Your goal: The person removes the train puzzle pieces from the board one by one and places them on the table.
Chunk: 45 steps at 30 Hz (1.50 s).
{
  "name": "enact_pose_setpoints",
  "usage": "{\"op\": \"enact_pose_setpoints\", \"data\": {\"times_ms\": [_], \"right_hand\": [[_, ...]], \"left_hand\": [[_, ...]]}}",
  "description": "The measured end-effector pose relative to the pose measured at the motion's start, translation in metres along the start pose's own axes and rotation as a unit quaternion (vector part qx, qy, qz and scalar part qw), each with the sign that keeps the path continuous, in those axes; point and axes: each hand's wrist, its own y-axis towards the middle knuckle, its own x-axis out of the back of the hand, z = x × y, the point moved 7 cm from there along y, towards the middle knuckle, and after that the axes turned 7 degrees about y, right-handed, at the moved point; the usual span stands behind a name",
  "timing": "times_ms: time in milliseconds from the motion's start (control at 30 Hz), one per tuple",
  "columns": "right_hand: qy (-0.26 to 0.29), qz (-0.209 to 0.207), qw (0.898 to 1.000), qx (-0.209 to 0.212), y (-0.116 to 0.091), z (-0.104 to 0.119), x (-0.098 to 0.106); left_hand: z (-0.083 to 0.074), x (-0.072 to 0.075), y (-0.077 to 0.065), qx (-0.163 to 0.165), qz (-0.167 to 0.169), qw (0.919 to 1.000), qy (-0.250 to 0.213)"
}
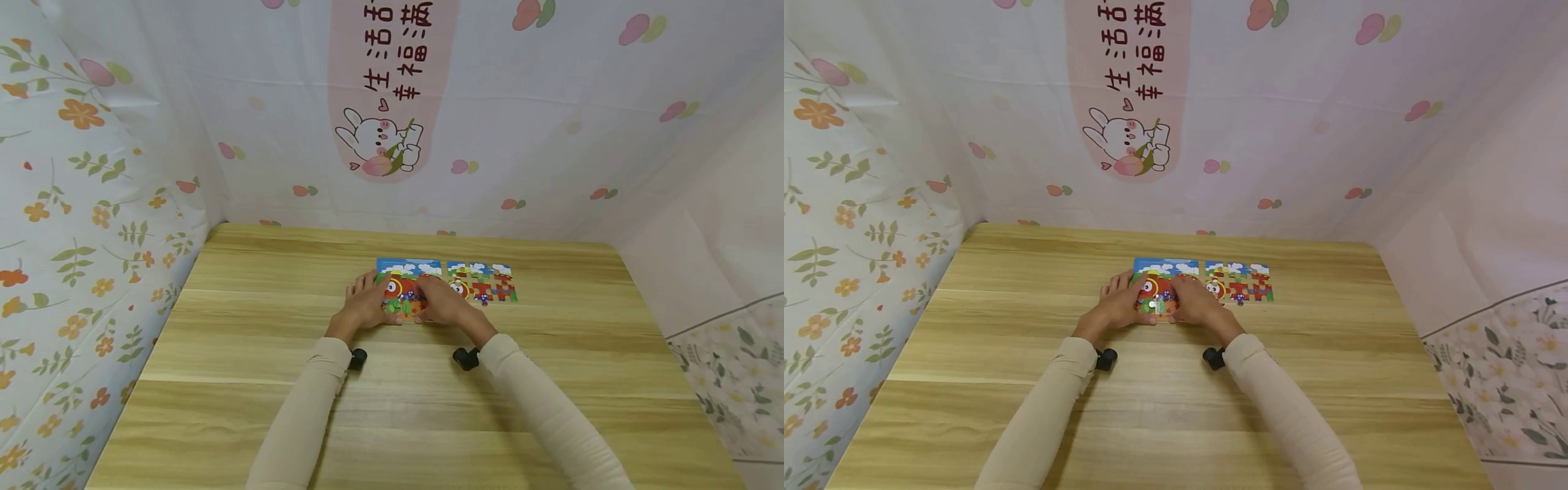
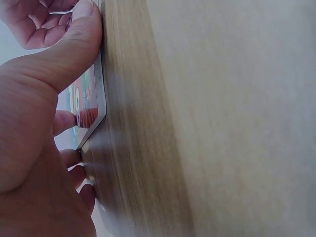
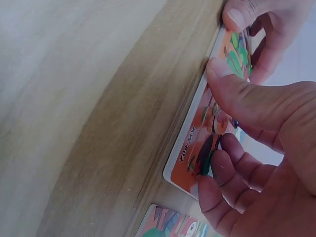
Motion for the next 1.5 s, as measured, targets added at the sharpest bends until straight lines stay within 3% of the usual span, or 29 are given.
{"op": "enact_pose_setpoints", "data": {"times_ms": [533, 667, 800, 1067, 1500], "right_hand": [[0.054, -0.005, 0.997, 0.062, -0.008, 0.000, 0.010], [0.096, -0.014, 0.993, 0.071, -0.008, -0.004, 0.012], [0.170, -0.033, 0.983, 0.057, -0.010, -0.014, 0.018], [0.309, -0.043, 0.950, 0.007, -0.017, -0.032, 0.034], [0.298, -0.057, 0.952, -0.027, -0.031, -0.059, 0.044]], "left_hand": [[0.000, -0.001, 0.001, -0.003, 0.003, 1.0000, 0.005], [0.001, -0.001, 0.001, 0.001, 0.004, 1.0000, 0.004], [0.000, -0.002, 0.002, -0.001, 0.005, 1.0000, 0.007], [0.001, -0.001, 0.001, 0.001, 0.003, 1.0000, -0.001], [-0.001, -0.001, 0.000, -0.001, 0.005, 1.0000, 0.000]]}}
